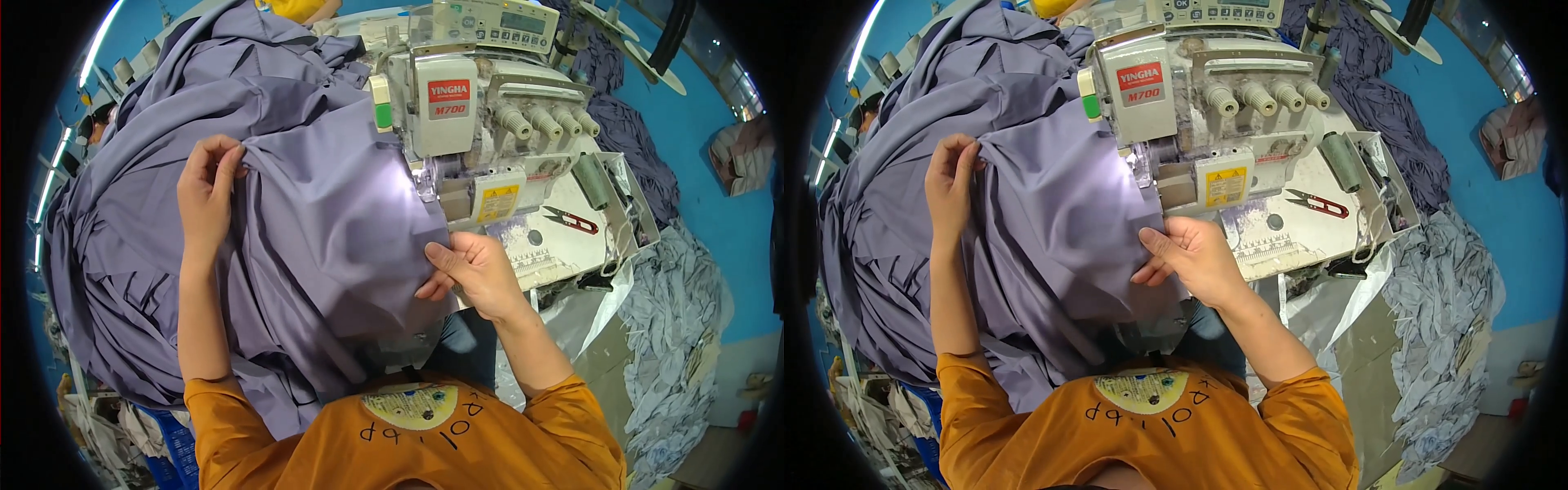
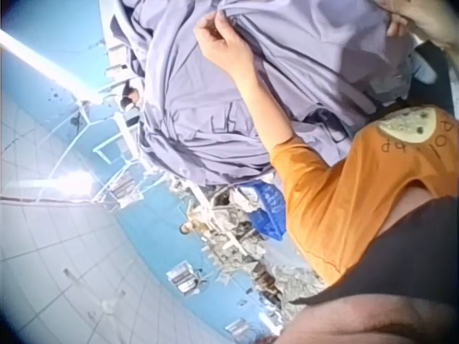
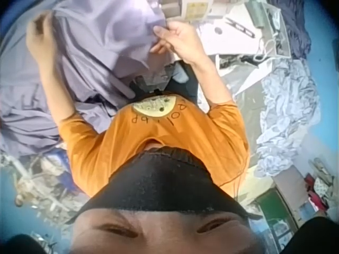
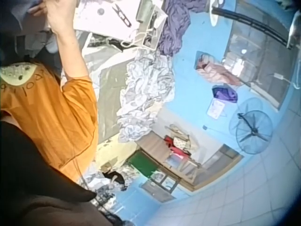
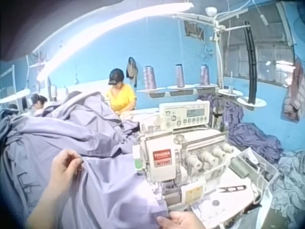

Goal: The recorder is using an overlock sewing machine to join pieces of purple fabric in a factory setting.

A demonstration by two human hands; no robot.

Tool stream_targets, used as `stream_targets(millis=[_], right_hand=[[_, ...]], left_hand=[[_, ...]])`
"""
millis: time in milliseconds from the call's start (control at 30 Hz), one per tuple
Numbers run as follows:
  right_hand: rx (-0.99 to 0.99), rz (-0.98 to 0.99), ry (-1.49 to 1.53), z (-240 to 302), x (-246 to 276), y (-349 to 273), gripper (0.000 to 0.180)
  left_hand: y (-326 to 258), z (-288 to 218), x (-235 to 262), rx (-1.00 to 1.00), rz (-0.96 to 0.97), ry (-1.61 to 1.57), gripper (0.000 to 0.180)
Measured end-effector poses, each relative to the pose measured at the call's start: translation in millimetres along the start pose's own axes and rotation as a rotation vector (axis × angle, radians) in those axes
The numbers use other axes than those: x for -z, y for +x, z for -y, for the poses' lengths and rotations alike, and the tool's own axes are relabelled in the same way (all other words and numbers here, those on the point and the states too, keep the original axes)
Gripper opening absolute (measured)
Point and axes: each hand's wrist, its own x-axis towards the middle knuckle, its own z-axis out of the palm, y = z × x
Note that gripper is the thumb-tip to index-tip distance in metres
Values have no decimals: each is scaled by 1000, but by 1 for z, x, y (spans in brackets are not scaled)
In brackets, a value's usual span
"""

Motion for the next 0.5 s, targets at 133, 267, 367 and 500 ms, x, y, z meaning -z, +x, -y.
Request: stream_targets(millis=[133,267,367,500], right_hand=[[7,3,10,1,-1,0,33],[12,-1,-2,0,0,0,33],[11,2,-7,-1,1,1,33],[4,9,-14,0,1,1,34]], left_hand=[[26,5,-1,-53,-9,7,11],[56,5,-1,-101,-6,54,13],[80,7,3,-137,11,98,15],[114,7,9,-218,-16,130,19]])
